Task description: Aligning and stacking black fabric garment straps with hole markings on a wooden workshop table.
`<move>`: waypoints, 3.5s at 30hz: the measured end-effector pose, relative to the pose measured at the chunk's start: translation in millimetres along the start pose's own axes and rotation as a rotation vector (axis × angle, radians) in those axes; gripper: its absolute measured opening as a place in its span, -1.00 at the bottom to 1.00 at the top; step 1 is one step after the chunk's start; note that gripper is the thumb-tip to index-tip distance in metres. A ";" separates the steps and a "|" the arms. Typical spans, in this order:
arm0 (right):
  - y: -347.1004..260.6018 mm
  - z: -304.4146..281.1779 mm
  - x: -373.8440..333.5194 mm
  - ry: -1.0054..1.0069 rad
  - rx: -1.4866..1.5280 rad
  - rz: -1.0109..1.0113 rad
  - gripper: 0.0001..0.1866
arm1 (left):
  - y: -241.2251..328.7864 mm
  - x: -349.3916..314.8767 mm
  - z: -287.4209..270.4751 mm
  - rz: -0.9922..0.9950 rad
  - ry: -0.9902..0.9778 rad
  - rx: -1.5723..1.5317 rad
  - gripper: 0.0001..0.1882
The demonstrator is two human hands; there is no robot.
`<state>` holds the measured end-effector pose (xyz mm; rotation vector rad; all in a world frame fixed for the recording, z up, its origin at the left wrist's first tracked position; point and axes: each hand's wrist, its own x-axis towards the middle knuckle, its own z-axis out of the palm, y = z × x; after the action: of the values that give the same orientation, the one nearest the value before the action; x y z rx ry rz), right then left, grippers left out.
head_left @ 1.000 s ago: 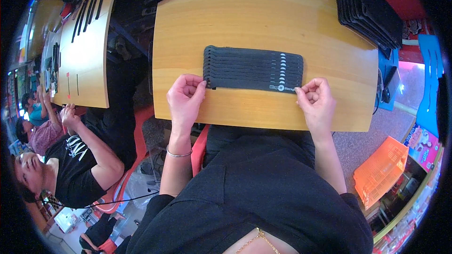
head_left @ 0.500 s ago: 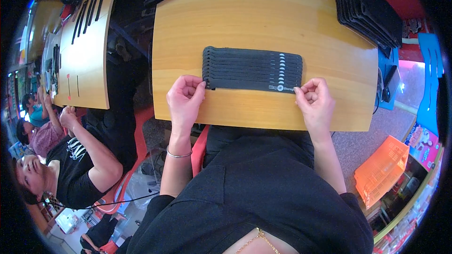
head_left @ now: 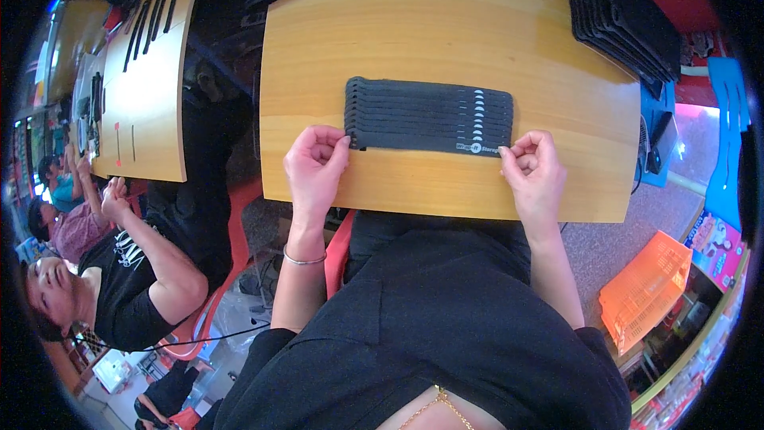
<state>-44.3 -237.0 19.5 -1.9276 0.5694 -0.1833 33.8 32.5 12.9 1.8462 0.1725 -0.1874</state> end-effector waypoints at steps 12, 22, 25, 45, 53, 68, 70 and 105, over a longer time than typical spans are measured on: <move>-4.8 -0.1 1.2 -0.012 0.018 0.003 -0.77 | -0.3 1.3 0.7 0.017 0.005 0.040 -0.94; -4.4 0.0 0.3 -0.003 -0.008 -0.021 -0.82 | -3.7 -0.2 1.2 0.080 0.021 0.119 -0.92; -3.5 -1.4 -1.0 -0.013 -0.008 -0.029 -0.83 | -3.5 -2.9 0.2 0.099 0.023 0.115 -0.91; -40.4 20.8 24.5 -0.063 -0.637 -0.755 -0.34 | 46.1 13.1 52.5 0.822 -0.203 1.005 -0.36; -24.9 32.2 39.4 -0.259 -0.914 -0.720 -0.31 | 36.2 21.9 59.8 0.858 -0.258 1.127 -0.38; -27.4 50.5 41.2 -0.367 -0.810 -0.788 -0.22 | 25.4 19.0 49.9 0.788 -0.167 1.168 -0.42; -29.1 40.3 51.5 -0.394 -0.777 -0.757 -0.21 | 36.4 21.7 49.2 0.806 -0.189 1.176 -0.42; -24.1 -0.8 54.0 -0.076 -0.250 -0.127 -0.74 | 13.1 -22.3 15.9 0.766 -0.223 0.990 -0.31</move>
<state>9.9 -255.2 34.4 -2.2059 0.4355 -0.1235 14.2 13.1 25.6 2.6842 -0.9318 0.0891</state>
